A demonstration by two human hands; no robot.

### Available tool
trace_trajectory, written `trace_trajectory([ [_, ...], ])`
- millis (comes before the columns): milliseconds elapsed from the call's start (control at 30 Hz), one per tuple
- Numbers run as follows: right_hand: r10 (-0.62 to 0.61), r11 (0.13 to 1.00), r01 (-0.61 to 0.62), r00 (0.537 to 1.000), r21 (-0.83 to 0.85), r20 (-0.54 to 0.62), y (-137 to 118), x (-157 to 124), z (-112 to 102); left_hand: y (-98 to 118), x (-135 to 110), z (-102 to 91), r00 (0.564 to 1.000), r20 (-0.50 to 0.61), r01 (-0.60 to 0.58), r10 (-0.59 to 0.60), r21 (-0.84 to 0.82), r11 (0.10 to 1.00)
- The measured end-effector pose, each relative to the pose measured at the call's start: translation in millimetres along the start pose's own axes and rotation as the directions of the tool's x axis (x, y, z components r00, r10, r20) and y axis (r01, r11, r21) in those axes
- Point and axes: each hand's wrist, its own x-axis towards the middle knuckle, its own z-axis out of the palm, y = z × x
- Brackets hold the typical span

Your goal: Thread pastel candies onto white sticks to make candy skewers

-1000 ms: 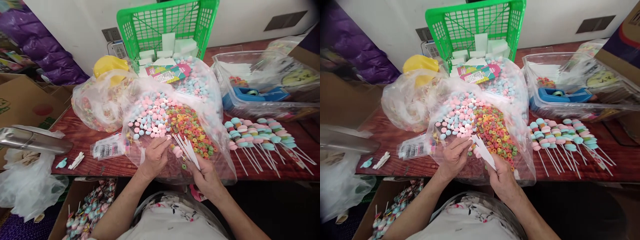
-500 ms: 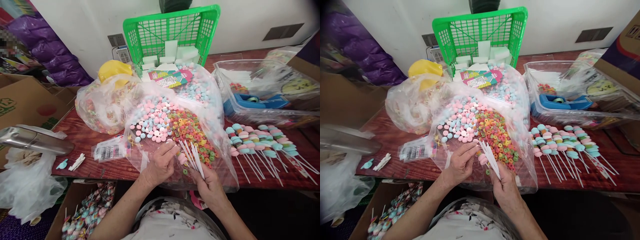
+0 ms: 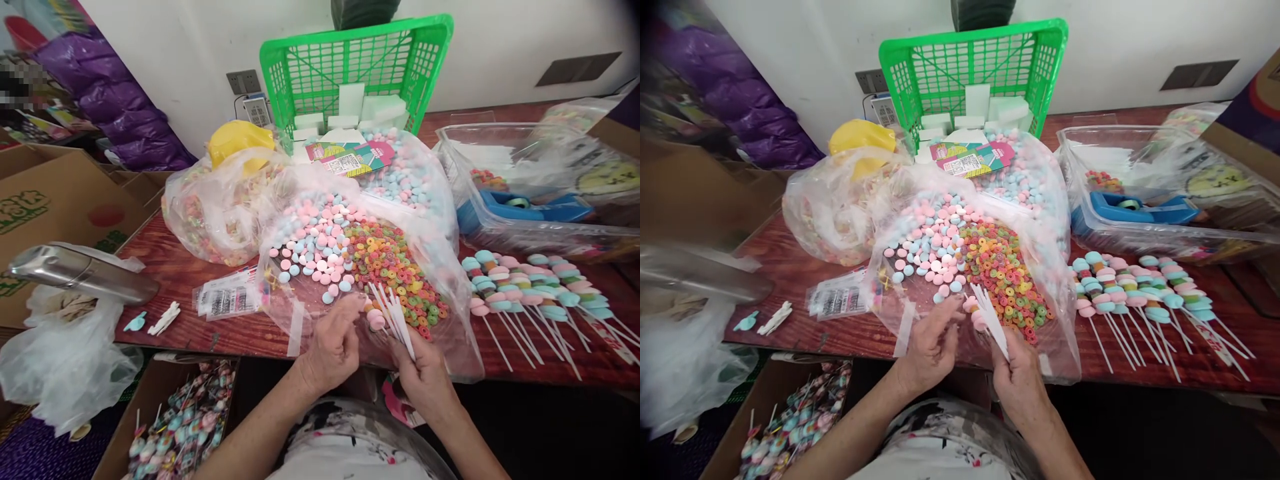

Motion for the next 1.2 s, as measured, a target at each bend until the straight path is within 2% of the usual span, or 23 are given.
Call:
trace_trajectory([
  [67, 0.012, 1.000, -0.011, 1.000, 0.025, -0.029, 0, -2, -4, -1, 9, -9.5, 0.997, -0.059, 0.053, -0.053, 0.002, 0.999],
  [133, 0.021, 0.998, -0.018, 0.998, 0.058, -0.054, -3, -3, -8, 0, 20, -14.8, 0.988, -0.061, 0.143, -0.145, -0.040, 0.989],
  [267, 0.054, 0.992, -0.048, 0.997, 0.115, -0.053, -10, -8, -16, 4, 31, -9.2, 0.952, 0.119, 0.296, -0.283, -0.110, 0.949],
  [367, 0.149, 0.974, -0.135, 0.987, 0.182, -0.065, -6, -15, -26, 8, 23, -3.5, 0.901, 0.177, 0.415, -0.396, -0.084, 0.906],
  [400, 0.182, 0.964, -0.165, 0.981, 0.208, -0.065, -2, -17, -29, 9, 19, -3.4, 0.893, 0.211, 0.418, -0.398, -0.059, 0.906],
  [433, 0.212, 0.953, -0.192, 0.975, 0.235, -0.061, 3, -19, -31, 10, 14, -4.1, 0.891, 0.272, 0.385, -0.364, -0.028, 0.922],
  [500, 0.261, 0.928, -0.237, 0.964, 0.289, -0.048, 15, -20, -34, 12, 5, -7.3, 0.872, 0.440, 0.232, -0.214, 0.012, 0.973],
  [567, 0.308, 0.902, -0.274, 0.950, 0.334, -0.050, 26, -20, -35, 14, -1, -11.4, 0.819, 0.566, 0.104, -0.089, 0.005, 0.995],
  [600, 0.332, 0.891, -0.293, 0.942, 0.347, -0.057, 31, -20, -35, 15, -2, -13.5, 0.797, 0.600, 0.082, -0.063, -0.004, 0.997],
  [733, 0.408, 0.856, -0.342, 0.907, 0.388, -0.099, 40, -25, -41, 16, -1, -20.4, 0.762, 0.644, 0.120, -0.062, -0.046, 0.992],
  [833, 0.414, 0.855, -0.332, 0.900, 0.399, -0.138, 40, -33, -48, 15, 5, -20.3, 0.743, 0.662, 0.203, -0.105, -0.073, 0.976],
  [933, 0.406, 0.848, -0.332, 0.908, 0.414, -0.104, 32, -38, -48, 13, 16, -11.0, 0.778, 0.578, 0.264, -0.245, 0.052, 0.963],
  [1000, 0.423, 0.816, -0.362, 0.905, 0.451, -0.040, 24, -38, -43, 12, 23, -1.6, 0.798, 0.532, 0.207, -0.284, 0.201, 0.958],
  [1067, 0.446, 0.782, -0.387, 0.895, 0.488, -0.005, 16, -37, -37, 11, 28, 6.5, 0.779, 0.564, 0.106, -0.275, 0.313, 0.944],
  [1133, 0.449, 0.769, -0.385, 0.894, 0.510, -0.002, 12, -34, -33, 12, 30, 10.7, 0.755, 0.596, 0.044, -0.273, 0.368, 0.929],
  [1200, 0.440, 0.775, -0.381, 0.898, 0.504, 0.001, 14, -33, -32, 14, 26, 10.9, 0.750, 0.615, -0.002, -0.242, 0.368, 0.930],
])
